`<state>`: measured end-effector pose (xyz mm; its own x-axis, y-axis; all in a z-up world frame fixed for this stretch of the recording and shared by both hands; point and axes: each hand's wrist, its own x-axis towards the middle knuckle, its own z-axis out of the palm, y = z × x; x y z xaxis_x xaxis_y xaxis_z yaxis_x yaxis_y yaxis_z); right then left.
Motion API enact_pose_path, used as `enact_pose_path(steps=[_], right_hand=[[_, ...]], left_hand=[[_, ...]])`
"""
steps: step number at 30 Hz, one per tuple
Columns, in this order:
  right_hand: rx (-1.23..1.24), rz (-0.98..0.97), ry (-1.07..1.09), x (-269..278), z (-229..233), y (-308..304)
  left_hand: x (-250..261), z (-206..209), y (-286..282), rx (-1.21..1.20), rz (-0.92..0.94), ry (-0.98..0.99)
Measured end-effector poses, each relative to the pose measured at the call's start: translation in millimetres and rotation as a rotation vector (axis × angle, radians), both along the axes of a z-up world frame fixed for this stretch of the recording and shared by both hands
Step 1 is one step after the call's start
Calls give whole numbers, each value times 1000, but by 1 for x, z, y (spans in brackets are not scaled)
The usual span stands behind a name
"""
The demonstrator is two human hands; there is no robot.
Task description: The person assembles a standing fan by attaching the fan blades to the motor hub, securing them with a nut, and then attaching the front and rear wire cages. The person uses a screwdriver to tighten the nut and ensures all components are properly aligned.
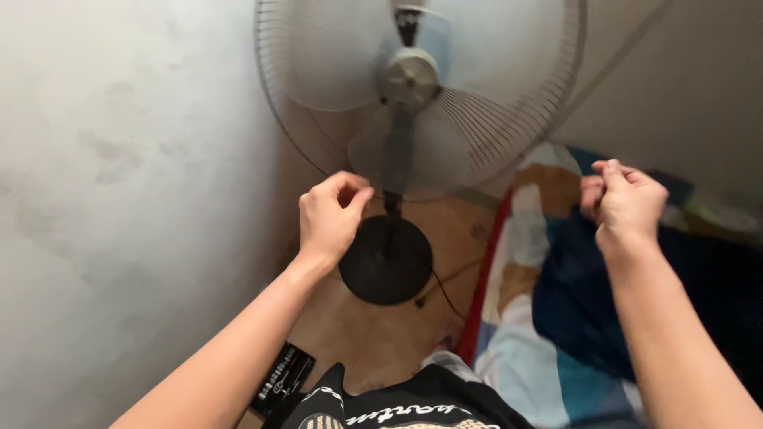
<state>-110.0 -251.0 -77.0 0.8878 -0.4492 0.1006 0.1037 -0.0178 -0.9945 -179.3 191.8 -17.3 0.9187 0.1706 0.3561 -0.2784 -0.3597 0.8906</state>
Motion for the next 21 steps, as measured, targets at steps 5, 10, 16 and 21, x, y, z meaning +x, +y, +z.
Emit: enact_pose_path(steps=[5, 10, 16, 21], right_hand=[[18, -146, 110, -99, -12, -7], [85, -220, 171, -185, 2, -3], [206, -445, 250, -284, 5, -30], [246, -594, 270, -372, 4, -61]], left_hand=[[-16, 26, -16, -158, -96, 233], [-22, 24, -45, -62, -146, 385], [-20, -33, -98, 1, -185, 113], [-39, -44, -146, 77, -180, 299]])
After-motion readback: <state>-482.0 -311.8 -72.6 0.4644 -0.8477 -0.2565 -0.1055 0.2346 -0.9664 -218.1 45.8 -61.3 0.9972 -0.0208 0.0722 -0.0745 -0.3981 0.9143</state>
